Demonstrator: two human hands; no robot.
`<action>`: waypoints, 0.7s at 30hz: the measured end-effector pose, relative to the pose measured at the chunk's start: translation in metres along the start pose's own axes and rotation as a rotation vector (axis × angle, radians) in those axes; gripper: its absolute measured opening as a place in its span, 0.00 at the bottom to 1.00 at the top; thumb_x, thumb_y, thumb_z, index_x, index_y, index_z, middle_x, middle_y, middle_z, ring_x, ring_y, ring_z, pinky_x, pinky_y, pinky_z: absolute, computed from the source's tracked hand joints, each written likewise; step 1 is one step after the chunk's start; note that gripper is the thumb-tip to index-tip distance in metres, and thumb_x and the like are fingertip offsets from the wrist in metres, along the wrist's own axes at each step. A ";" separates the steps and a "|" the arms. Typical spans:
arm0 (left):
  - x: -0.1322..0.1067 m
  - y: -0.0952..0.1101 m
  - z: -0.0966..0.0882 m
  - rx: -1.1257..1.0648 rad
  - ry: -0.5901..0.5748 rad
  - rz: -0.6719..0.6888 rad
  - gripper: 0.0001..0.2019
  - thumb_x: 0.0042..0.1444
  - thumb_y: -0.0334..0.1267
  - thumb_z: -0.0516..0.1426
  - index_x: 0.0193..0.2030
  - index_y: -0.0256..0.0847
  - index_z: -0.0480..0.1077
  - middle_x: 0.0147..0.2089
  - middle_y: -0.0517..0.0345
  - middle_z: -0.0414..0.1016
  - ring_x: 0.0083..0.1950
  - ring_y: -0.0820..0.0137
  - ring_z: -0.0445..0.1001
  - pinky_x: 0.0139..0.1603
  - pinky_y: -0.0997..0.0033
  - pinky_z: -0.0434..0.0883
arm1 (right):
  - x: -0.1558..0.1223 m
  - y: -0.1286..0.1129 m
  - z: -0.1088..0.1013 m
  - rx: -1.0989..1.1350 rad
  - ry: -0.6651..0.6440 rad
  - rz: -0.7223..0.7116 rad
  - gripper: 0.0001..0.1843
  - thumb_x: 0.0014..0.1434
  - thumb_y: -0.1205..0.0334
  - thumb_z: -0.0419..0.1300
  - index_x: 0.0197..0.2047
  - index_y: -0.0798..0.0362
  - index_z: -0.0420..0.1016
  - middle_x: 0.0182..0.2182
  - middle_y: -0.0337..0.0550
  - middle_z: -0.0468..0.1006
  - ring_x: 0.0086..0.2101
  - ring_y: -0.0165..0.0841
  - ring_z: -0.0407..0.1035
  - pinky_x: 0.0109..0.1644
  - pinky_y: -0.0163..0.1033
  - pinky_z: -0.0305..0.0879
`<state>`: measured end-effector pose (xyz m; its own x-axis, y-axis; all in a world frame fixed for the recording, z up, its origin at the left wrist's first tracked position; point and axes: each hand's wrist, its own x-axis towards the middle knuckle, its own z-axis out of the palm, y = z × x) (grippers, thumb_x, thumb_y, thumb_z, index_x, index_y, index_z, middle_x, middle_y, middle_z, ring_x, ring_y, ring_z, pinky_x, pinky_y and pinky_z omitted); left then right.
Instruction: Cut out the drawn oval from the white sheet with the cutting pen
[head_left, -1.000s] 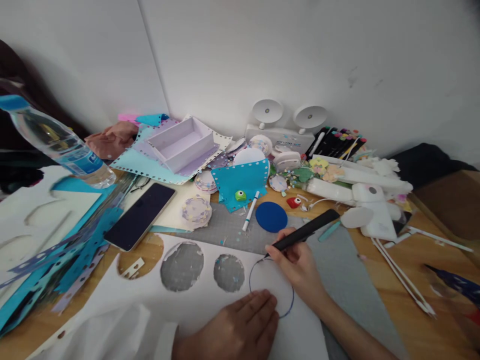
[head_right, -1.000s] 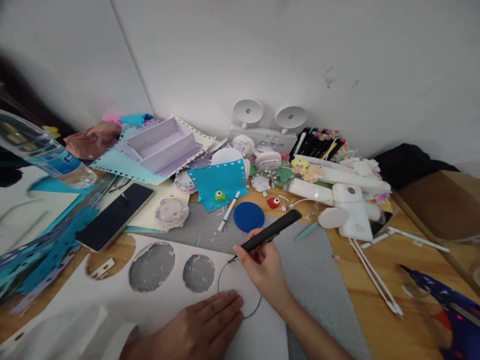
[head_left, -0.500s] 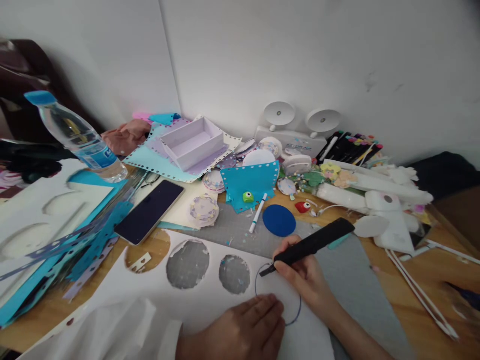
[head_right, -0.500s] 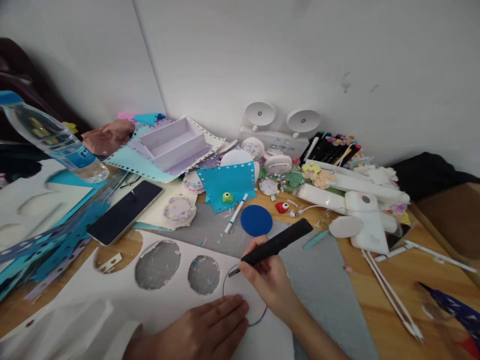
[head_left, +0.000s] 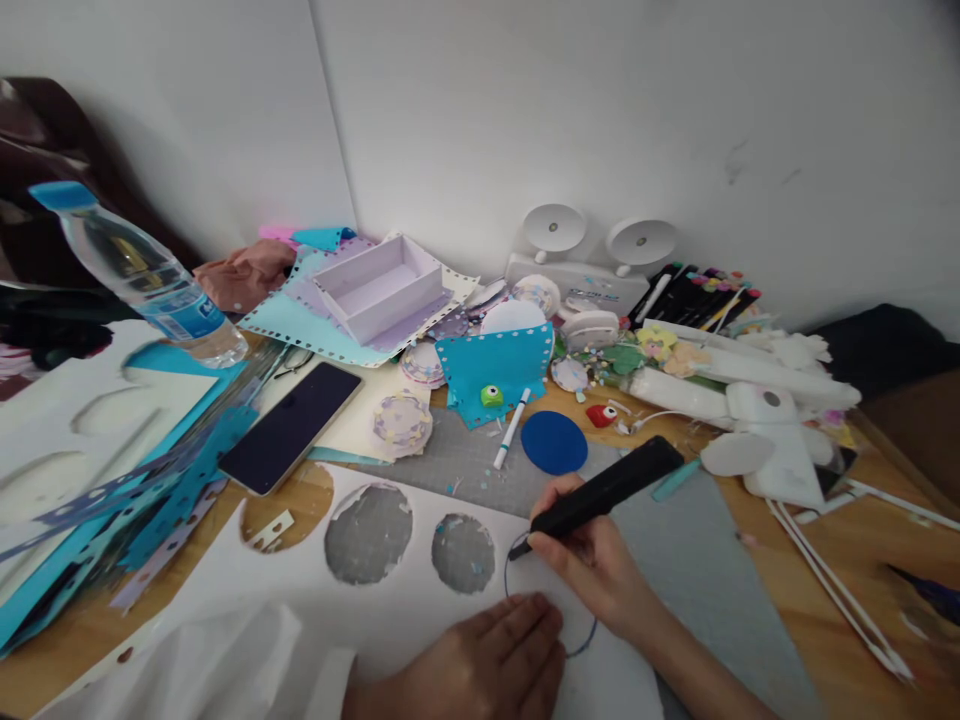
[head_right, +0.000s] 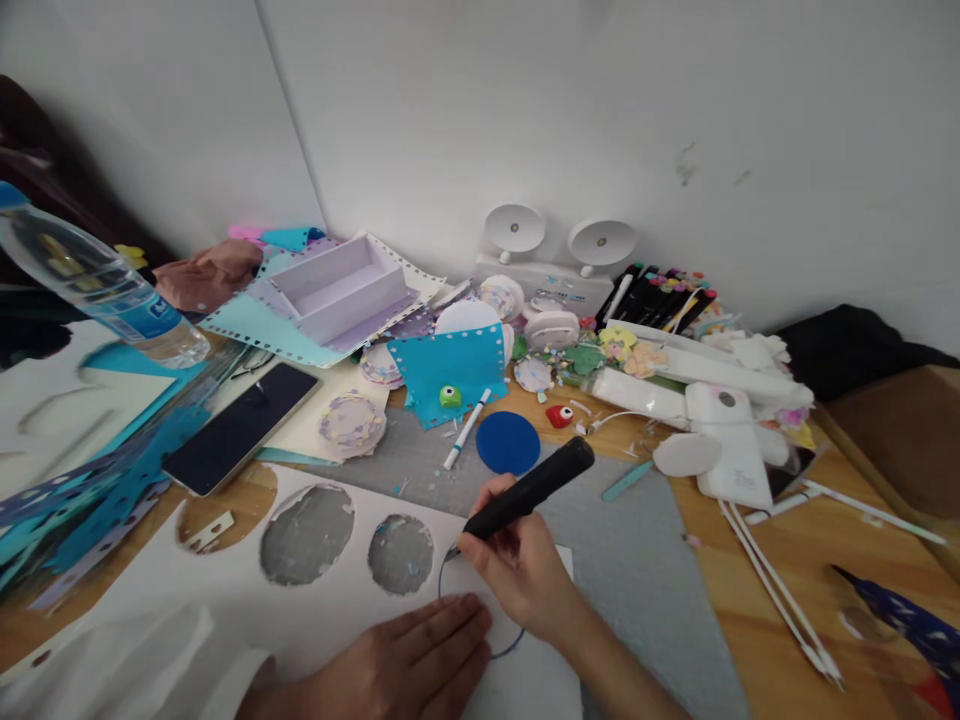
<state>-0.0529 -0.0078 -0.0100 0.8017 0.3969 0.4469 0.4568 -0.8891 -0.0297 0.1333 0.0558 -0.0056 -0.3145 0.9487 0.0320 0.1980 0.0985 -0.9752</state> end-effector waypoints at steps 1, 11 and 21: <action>0.000 0.001 0.000 -0.002 -0.004 -0.004 0.13 0.67 0.32 0.50 0.52 0.33 0.72 0.56 0.51 0.76 0.57 0.65 0.73 0.61 0.67 0.68 | 0.001 -0.001 0.001 0.006 0.003 0.002 0.12 0.60 0.52 0.60 0.40 0.49 0.62 0.31 0.36 0.64 0.28 0.29 0.60 0.30 0.34 0.59; 0.002 0.003 -0.005 0.006 -0.085 -0.007 0.15 0.67 0.36 0.50 0.54 0.32 0.70 0.57 0.51 0.75 0.59 0.64 0.72 0.60 0.68 0.68 | 0.009 -0.009 -0.007 0.241 0.339 0.065 0.19 0.51 0.51 0.67 0.30 0.49 0.59 0.24 0.32 0.64 0.23 0.27 0.58 0.25 0.33 0.58; 0.003 0.015 -0.002 0.167 -0.154 -0.013 0.20 0.68 0.37 0.47 0.61 0.27 0.64 0.62 0.46 0.70 0.63 0.62 0.67 0.63 0.64 0.60 | 0.010 -0.026 -0.016 0.236 0.573 0.129 0.19 0.53 0.45 0.65 0.36 0.50 0.68 0.21 0.30 0.61 0.18 0.25 0.54 0.19 0.32 0.51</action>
<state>-0.0442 -0.0204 -0.0071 0.8387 0.4496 0.3072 0.5148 -0.8385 -0.1785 0.1398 0.0671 0.0239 0.2586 0.9651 -0.0407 -0.0292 -0.0343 -0.9990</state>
